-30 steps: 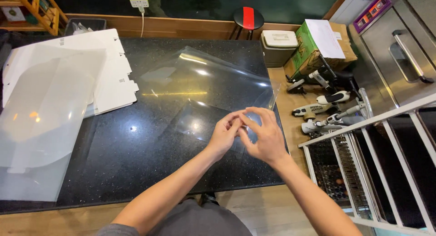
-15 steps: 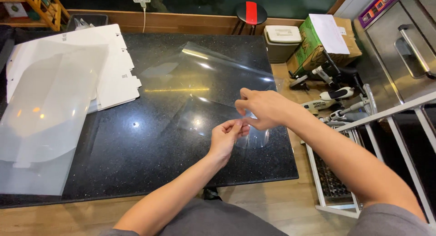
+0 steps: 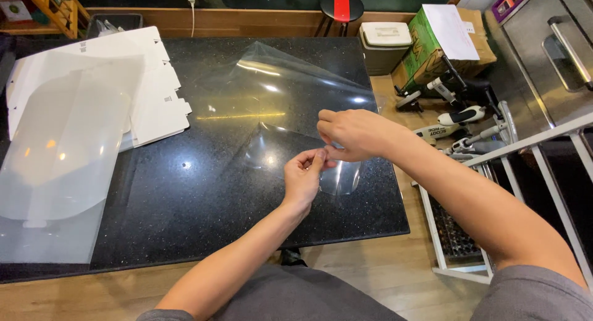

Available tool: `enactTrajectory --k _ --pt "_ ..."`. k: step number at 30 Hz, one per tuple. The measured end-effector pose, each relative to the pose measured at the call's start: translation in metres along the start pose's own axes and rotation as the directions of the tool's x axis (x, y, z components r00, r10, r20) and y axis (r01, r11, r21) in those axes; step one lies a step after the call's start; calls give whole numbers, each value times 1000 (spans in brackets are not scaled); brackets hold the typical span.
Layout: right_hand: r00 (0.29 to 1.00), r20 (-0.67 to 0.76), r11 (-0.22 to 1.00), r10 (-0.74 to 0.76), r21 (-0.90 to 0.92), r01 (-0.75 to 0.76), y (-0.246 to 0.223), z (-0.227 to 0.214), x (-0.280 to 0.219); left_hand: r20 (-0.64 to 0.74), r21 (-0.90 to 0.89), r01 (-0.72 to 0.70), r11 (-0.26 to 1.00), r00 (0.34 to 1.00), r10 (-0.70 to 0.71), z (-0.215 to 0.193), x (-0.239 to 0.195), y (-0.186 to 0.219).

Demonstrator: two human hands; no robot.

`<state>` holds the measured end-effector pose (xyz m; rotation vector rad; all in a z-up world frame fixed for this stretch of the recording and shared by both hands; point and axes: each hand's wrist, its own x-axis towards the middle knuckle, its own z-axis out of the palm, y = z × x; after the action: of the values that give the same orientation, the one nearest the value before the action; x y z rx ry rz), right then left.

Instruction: Assembling a transparent plastic cake box from flat sheets.

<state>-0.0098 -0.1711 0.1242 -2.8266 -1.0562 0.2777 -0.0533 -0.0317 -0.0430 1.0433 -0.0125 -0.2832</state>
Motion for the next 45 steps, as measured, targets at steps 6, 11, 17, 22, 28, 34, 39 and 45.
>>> enactTrajectory --k 6,11,17,22,28,34,39,45 --pt "1000 -31 999 -5 35 6 4 3 4 -25 -16 -15 1000 1000 14 -2 4 4" --pt "998 -55 999 -9 45 12 5 6 5 -29 -7 -33 999 999 33 -4 4 5" --pt "999 -46 994 22 105 -17 3 4 8 -56 33 -38 999 998 40 -6 5 4" --pt "998 -65 992 6 128 2 5 1 8 -52 65 -71 995 996 74 -3 4 15" --pt "997 -77 986 0 168 13 8 4 8 -47 64 -119 991 991 122 -4 12 1" --pt "995 -95 981 -1 194 19 19 12 13 -84 19 -81 997 993 82 6 7 11" --pt "879 80 740 470 507 -442 16 12 18 -94 -63 29 998 995 -34 8 16 -3" --pt "894 239 -294 380 947 -128 -63 63 49 161 -6 -30 1000 986 31 -3 13 -18"
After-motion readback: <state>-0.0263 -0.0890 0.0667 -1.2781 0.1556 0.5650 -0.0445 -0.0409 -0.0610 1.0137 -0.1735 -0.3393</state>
